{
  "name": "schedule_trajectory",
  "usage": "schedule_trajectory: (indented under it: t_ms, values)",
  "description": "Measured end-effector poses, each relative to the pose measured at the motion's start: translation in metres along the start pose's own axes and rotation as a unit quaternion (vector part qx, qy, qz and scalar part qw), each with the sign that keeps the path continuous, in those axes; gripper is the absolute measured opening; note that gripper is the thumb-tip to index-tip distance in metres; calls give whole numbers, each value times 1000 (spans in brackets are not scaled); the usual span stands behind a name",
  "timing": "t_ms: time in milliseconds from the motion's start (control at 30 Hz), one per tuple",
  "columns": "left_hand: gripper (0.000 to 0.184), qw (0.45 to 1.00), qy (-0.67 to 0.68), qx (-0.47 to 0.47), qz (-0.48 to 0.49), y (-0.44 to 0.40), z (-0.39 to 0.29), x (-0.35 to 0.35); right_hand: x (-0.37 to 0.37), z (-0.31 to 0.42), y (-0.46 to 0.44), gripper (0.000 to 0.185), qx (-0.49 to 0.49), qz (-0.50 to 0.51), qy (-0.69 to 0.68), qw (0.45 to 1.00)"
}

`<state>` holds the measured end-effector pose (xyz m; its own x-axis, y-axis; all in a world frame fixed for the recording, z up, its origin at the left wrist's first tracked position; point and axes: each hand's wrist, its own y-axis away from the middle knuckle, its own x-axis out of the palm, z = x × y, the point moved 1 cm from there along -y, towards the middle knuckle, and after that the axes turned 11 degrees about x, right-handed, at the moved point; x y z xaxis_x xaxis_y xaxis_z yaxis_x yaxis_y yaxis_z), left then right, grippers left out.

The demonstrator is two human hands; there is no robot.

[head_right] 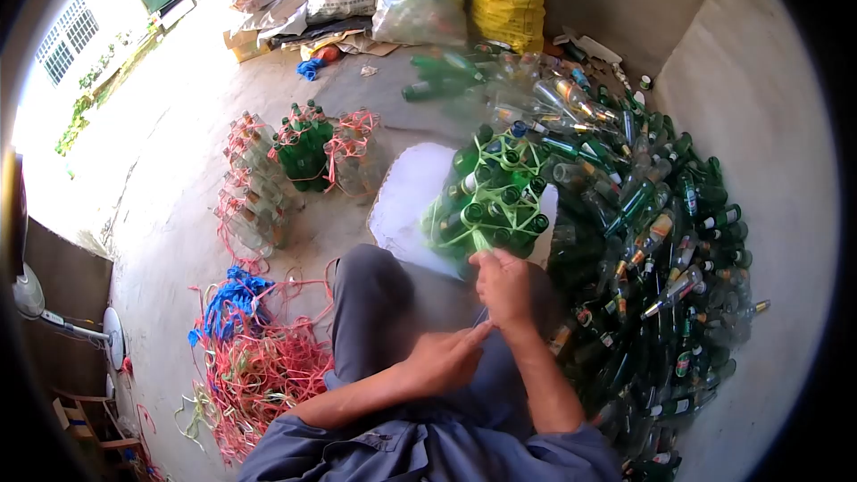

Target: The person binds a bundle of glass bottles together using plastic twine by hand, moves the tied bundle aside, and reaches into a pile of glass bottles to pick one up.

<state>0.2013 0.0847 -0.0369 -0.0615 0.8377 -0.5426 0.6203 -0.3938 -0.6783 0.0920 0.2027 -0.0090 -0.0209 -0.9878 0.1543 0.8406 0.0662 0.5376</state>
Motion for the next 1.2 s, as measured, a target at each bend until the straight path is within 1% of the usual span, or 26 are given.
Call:
schedule_trajectory:
  t_ms: [33, 100, 200, 300, 400, 500, 600, 700, 767, 800, 833, 867, 900, 967, 1000, 1033, 1100, 1133, 1200]
  values:
    - [51, 1000, 7, 14, 0, -1, -4, -7, -1, -4, -1, 23, -19, -6, 22, 1000]
    - [47, 999, 10, 36, -2, -5, -12, -24, -5, -6, -4, 24, -30, 2, 14, 999]
    - [39, 997, 43, 24, 58, 2, -25, -40, -2, -6, -4, 24, -7, 33, -12, 999]
    - [42, 996, 22, 17, 82, 11, -36, -44, -6, -7, -6, 24, 28, 68, -49, 996]
    - [43, 995, 5, -16, 101, 6, -52, -48, -11, -10, -10, 25, 24, 84, -53, 995]
    - [42, 997, 1, -7, 71, 12, -57, -43, -10, -8, -10, 25, 17, 84, -57, 995]
    - [42, 999, -17, 22, 41, 16, -54, -62, -11, -10, -8, 25, 13, 81, -57, 995]
    - [29, 987, -134, 42, -73, 20, -34, -104, -13, -12, -11, 25, 9, 83, -57, 995]
    - [24, 967, -222, -19, -123, 38, -7, -137, -12, -10, -11, 25, 6, 78, -48, 996]
    - [19, 947, -235, -137, -173, 54, 10, -146, -14, -12, -13, 25, 4, 84, -47, 995]
    - [15, 912, -241, -250, -219, 73, 33, -150, -14, -12, -14, 25, 4, 85, -38, 996]
    - [11, 887, -153, -312, -305, 104, 69, -146, -14, -13, -14, 26, 2, 79, -29, 996]
    - [8, 847, -55, -367, -381, 131, 107, -139, -16, -11, -11, 26, -3, 66, -22, 998]
    - [10, 785, 16, -504, -359, 169, 138, -132, -10, -7, -5, 27, -12, 45, 3, 999]
    - [10, 798, 27, -476, -368, 179, 145, -121, -9, -4, -5, 26, -45, 19, 64, 997]
    - [9, 802, 49, -483, -348, 160, 137, -118, -9, -2, -1, 25, -67, -8, 127, 990]
    - [9, 792, 173, -479, -336, 123, 127, -110, -4, 7, 6, 26, -110, -35, 176, 978]
    - [8, 834, 111, -443, -309, 110, 130, -104, -2, 3, 1, 30, -170, -37, 203, 963]
    - [6, 897, -21, -362, -252, 88, 130, -95, 1, 5, 1, 29, -251, -76, 268, 927]
